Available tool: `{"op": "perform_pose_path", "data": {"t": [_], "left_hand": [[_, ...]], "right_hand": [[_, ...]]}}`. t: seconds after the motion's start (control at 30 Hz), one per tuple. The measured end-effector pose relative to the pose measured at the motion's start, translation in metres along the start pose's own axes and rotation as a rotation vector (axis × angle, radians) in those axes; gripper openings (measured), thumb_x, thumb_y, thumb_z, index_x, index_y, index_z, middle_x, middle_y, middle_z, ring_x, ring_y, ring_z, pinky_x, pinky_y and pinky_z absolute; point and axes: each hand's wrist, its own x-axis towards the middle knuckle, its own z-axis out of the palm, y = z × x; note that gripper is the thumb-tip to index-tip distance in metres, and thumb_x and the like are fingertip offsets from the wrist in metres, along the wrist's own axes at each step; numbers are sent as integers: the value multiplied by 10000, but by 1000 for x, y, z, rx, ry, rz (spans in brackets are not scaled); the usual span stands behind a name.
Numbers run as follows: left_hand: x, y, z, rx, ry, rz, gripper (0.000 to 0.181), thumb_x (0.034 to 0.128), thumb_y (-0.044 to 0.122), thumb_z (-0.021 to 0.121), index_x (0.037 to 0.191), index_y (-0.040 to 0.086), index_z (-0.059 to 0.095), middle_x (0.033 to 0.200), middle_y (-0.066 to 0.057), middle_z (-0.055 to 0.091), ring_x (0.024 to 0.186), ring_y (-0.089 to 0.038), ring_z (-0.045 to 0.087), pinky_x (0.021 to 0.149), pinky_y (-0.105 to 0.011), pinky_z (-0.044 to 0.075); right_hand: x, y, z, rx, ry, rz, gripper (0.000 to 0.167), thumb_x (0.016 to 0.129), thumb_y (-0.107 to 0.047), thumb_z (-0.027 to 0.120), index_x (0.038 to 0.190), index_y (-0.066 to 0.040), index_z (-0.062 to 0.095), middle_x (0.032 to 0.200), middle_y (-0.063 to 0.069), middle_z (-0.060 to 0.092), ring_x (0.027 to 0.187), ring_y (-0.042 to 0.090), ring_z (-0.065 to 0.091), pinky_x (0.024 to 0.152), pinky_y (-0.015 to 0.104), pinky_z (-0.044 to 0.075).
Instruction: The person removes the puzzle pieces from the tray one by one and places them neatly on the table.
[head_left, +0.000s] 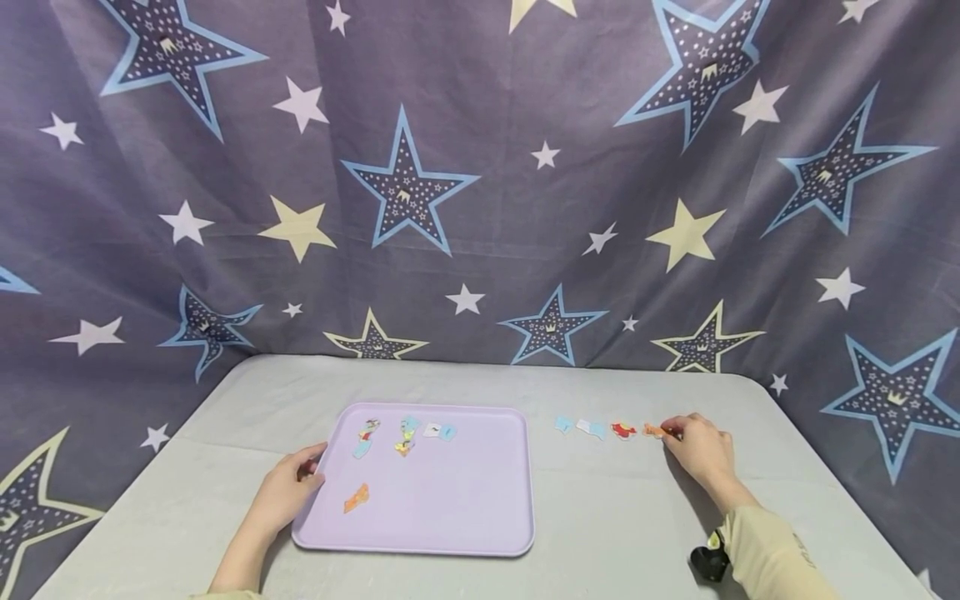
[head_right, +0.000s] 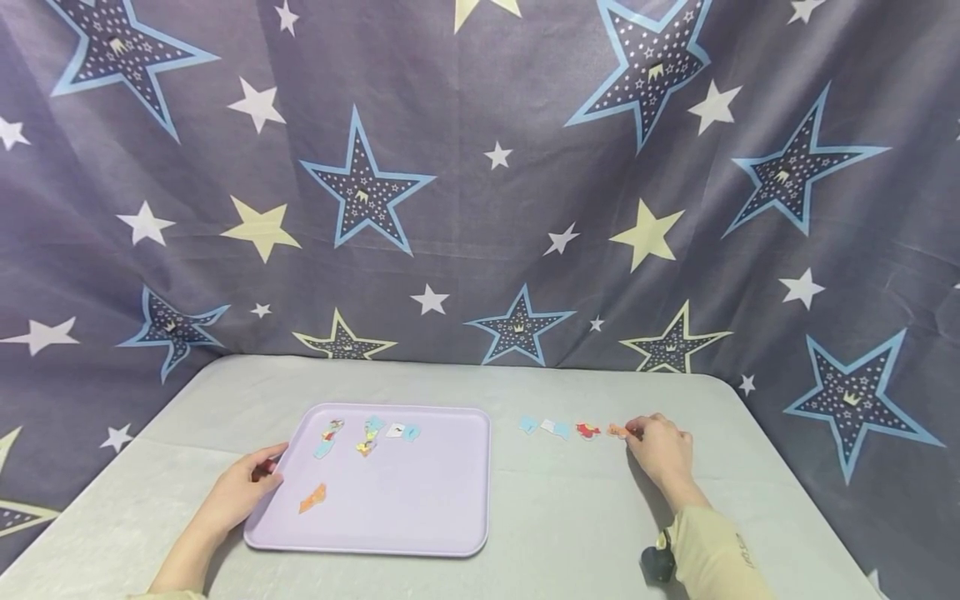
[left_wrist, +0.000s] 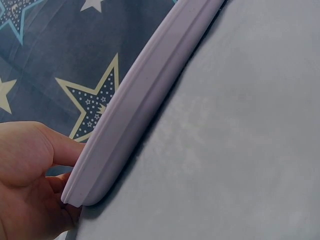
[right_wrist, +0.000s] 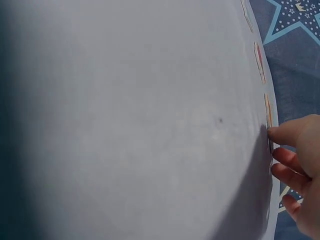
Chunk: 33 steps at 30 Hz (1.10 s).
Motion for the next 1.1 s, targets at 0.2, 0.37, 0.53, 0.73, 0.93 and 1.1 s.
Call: {"op": "perform_pose_path", "data": {"t": [0.2, 0.37, 0.53, 0.73, 0.93, 1.1], "left_hand": [[0, 1, -1, -7, 3, 10, 480, 820, 56, 554, 1277, -60, 459, 934, -108, 523, 844, -221, 458, 726, -346, 364], [0, 0, 0, 1, 4, 0, 484, 816, 54, 549, 1279, -52, 461, 945, -110, 525, 853, -231, 464, 745, -365, 372], [0, -1, 1, 4, 17, -1, 484, 808, 56, 554, 1274, -45, 470, 937, -97, 522, 844, -223, 465, 738, -361, 377], [0, -1, 1, 5, 12, 13, 483, 817, 63, 549, 1280, -48, 462, 941, -107, 519, 849, -232, 459, 732, -351, 364], [0, -3, 1, 5, 4, 13, 483, 823, 63, 548, 1285, -45, 458, 949, -107, 521, 854, -228, 463, 735, -345, 363], [0, -3, 2, 5, 4, 13, 481, 825, 64, 542, 1286, -47, 455, 965, -115, 524, 872, -238, 476, 764, -381, 380]], "right_hand": [[4, -12, -3, 42, 44, -26, 242, 792, -182, 614, 997, -67, 673, 981, 155, 608, 899, 344, 573, 748, 539, 325], [8, -33, -2, 85, 51, -78, 238, 799, -205, 616, 986, -71, 676, 979, 138, 619, 876, 315, 588, 770, 528, 323], [13, -60, 6, 102, 38, -122, 204, 804, -187, 612, 971, -91, 681, 945, 87, 639, 827, 252, 605, 785, 500, 327], [13, -95, 15, 141, 24, -175, 181, 796, -191, 632, 955, -125, 688, 907, 31, 646, 804, 200, 596, 788, 458, 343], [12, -127, 24, 170, 49, -244, 155, 776, -214, 665, 916, -155, 694, 850, -10, 646, 772, 165, 598, 773, 430, 371], [12, -152, 29, 198, 52, -290, 152, 758, -228, 683, 895, -163, 694, 825, -25, 641, 776, 168, 597, 777, 419, 369]]}}
